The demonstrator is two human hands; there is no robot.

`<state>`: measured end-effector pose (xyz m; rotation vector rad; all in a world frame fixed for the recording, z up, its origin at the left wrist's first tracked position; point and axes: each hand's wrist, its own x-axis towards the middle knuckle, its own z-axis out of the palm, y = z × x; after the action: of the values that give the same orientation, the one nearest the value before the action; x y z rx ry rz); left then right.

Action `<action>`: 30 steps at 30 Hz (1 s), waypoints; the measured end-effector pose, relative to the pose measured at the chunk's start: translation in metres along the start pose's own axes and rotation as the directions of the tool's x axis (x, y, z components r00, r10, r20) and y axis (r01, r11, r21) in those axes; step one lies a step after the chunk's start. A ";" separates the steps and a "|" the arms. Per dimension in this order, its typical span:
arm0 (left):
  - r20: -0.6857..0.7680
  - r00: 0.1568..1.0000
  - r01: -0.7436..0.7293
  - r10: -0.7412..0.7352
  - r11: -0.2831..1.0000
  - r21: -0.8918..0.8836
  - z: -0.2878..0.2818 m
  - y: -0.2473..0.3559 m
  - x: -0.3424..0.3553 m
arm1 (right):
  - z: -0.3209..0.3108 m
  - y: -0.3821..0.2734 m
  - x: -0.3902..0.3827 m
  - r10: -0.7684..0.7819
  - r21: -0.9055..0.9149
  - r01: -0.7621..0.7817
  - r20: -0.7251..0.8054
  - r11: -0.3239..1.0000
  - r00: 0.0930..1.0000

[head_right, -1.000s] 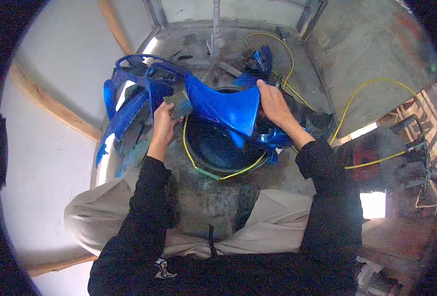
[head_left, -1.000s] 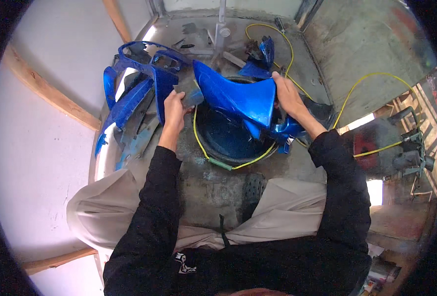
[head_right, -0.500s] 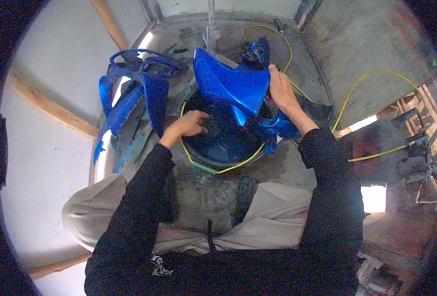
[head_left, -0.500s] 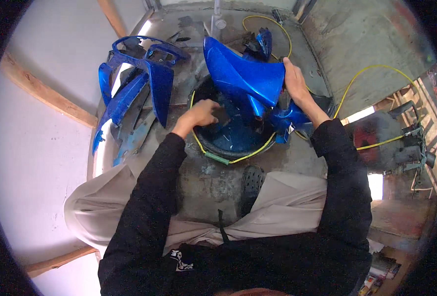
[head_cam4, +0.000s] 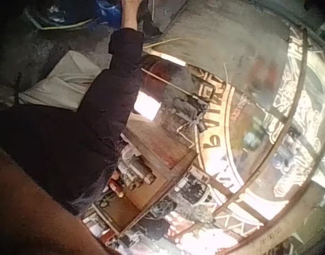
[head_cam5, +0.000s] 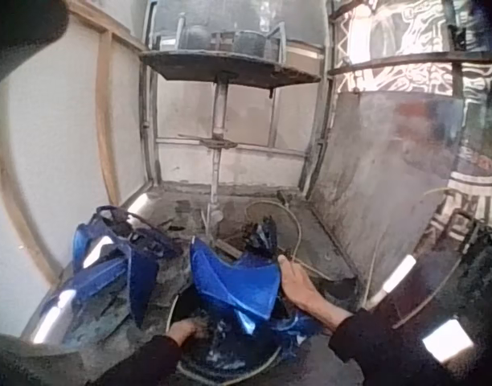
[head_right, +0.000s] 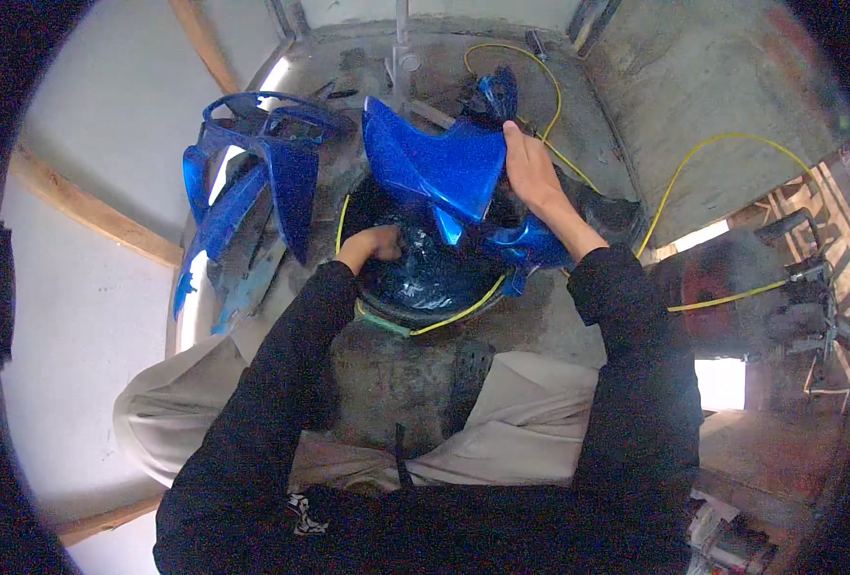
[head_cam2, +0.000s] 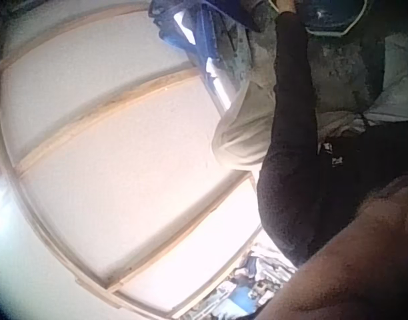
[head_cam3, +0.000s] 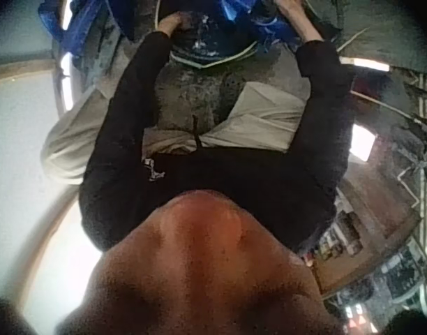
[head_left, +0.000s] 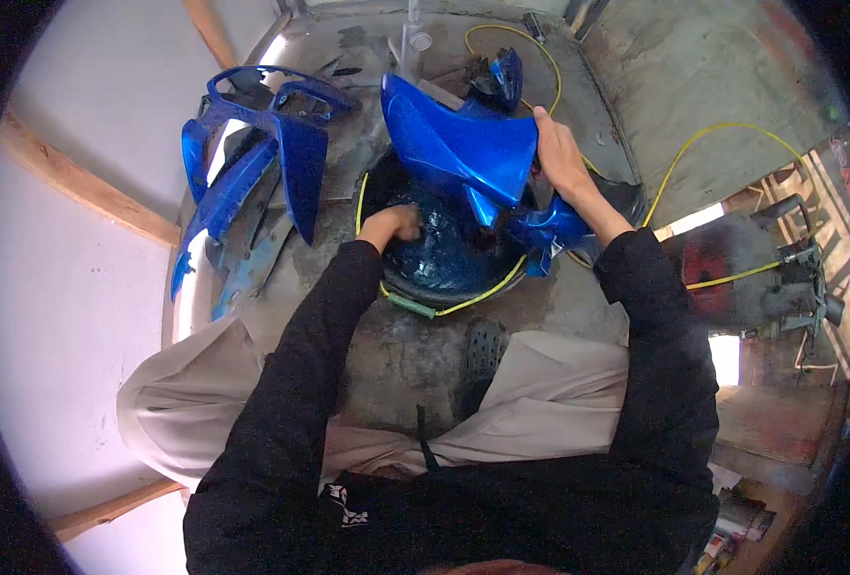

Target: The person wets a sanding pad in a bucket of water and sands a motorcycle fairing part by hand, repeatedly dipping the pad back into the bucket.

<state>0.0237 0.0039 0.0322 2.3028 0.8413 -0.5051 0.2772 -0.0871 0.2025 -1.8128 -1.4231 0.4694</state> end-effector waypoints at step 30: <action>-0.500 0.818 0.172 -0.284 0.950 -0.259 0.018 -0.057 0.011 | 0.029 -0.023 0.003 -0.071 0.067 0.067 0.059 0.996 0.996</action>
<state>-0.0094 0.0314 -0.0113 2.1795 1.3813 0.1476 0.2427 -0.0723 0.2018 -1.7055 -1.4899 0.5339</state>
